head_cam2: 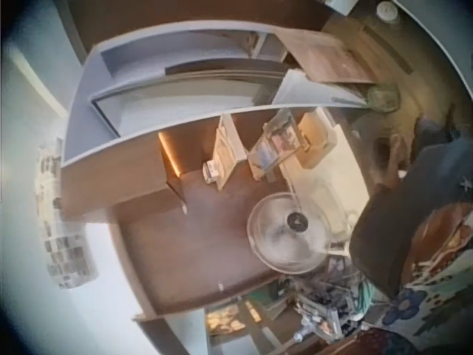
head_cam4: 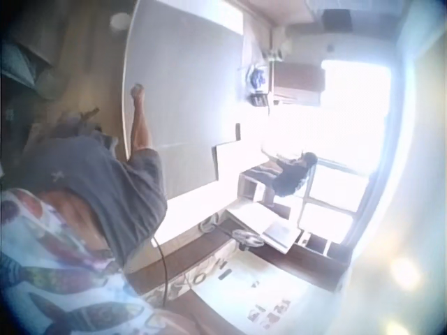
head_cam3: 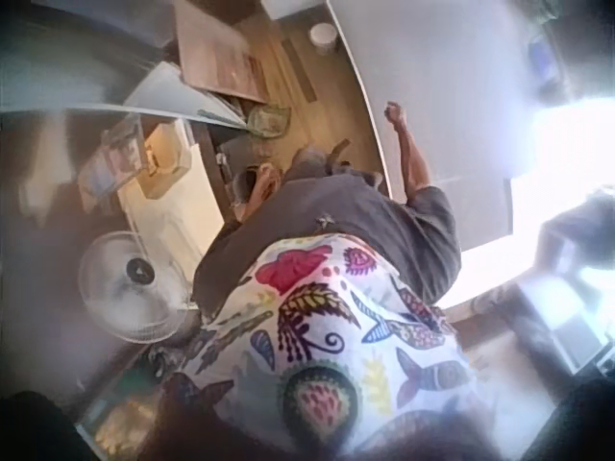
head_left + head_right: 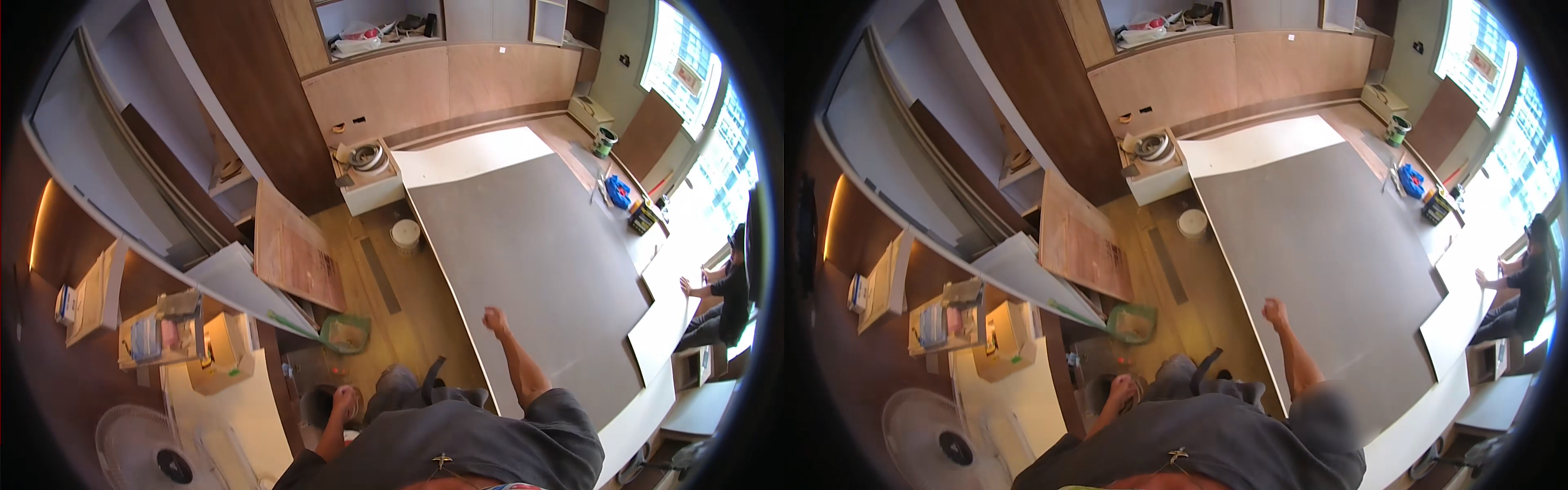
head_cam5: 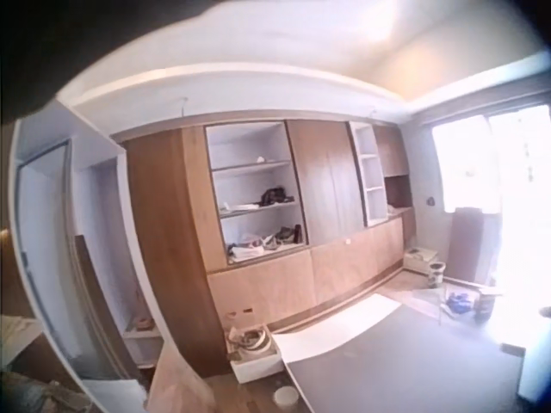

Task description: The person handles various wooden panels and trim pieces in a workshop, positioning them on a large workbench. They use a utility knife to cut materials and a tape measure to mark dimensions. The person also wipes the surface of a large panel with a cloth and organizes tools and materials around the workspace.

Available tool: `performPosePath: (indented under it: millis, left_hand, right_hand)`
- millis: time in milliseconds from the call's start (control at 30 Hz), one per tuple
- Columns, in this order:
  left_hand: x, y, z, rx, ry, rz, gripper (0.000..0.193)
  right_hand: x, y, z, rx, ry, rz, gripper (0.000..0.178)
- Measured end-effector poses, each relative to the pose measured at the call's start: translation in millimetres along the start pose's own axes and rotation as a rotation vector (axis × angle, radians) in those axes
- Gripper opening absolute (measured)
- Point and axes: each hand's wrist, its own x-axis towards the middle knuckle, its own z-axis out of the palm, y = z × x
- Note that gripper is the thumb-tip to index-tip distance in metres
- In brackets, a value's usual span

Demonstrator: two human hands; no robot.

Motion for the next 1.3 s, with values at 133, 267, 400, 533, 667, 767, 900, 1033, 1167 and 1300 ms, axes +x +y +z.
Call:
performPosePath:
  millis: [133,267,400,533,667,767,900,1033,1167,1300]
  left_hand:
    - [61.4,31.1,-25.6,0.026,-0.177,-0.095,0.009]
    - [129.6,65.1,-26.0,0.083,-0.009,-0.053,0.008]
    - [252.2,151.7,-13.1,0.529,-0.077,0.629,0.012]
    - [324.6,264.9,4.7,0.114,0.127,0.171,0.017]
    - [374.7,357.1,21.4,0.159,0.202,0.391,0.02]
    - [405.0,389.4,26.6,0.193,0.282,0.335,0.022]
    - [444.8,421.6,30.2,0.401,0.378,0.145,0.024]
    - [456.8,468.1,36.6,0.366,0.244,0.135,0.022]
    - [468.9,518.9,58.0,0.097,0.49,-0.01,0.015]
    - [479.0,543.7,59.3,-0.134,0.594,-0.04,0.012]
  right_hand:
    - [117.4,-184.1,48.2,0.249,-0.138,-0.099,0.034]
    - [195.6,-300.3,113.2,0.358,-0.309,-0.152,0.034]
    - [276.3,-345.6,154.8,0.18,-0.459,-0.087,0.034]
    - [370.6,-376.2,178.0,0.108,-0.646,-0.07,0.034]
    - [482.1,-453.6,199.5,0.186,-0.647,-0.121,0.031]
    - [574.2,-551.0,222.4,0.139,-0.606,-0.396,0.033]
    - [683.7,-713.6,250.0,0.128,-0.338,-0.841,0.03]
    - [759.4,-886.0,260.8,0.178,-0.095,-1.064,0.027]
    - [817.1,-1036.7,266.3,-0.019,0.139,-1.315,0.025]
    - [875.0,-1144.8,286.8,-0.113,0.257,-1.448,0.027]
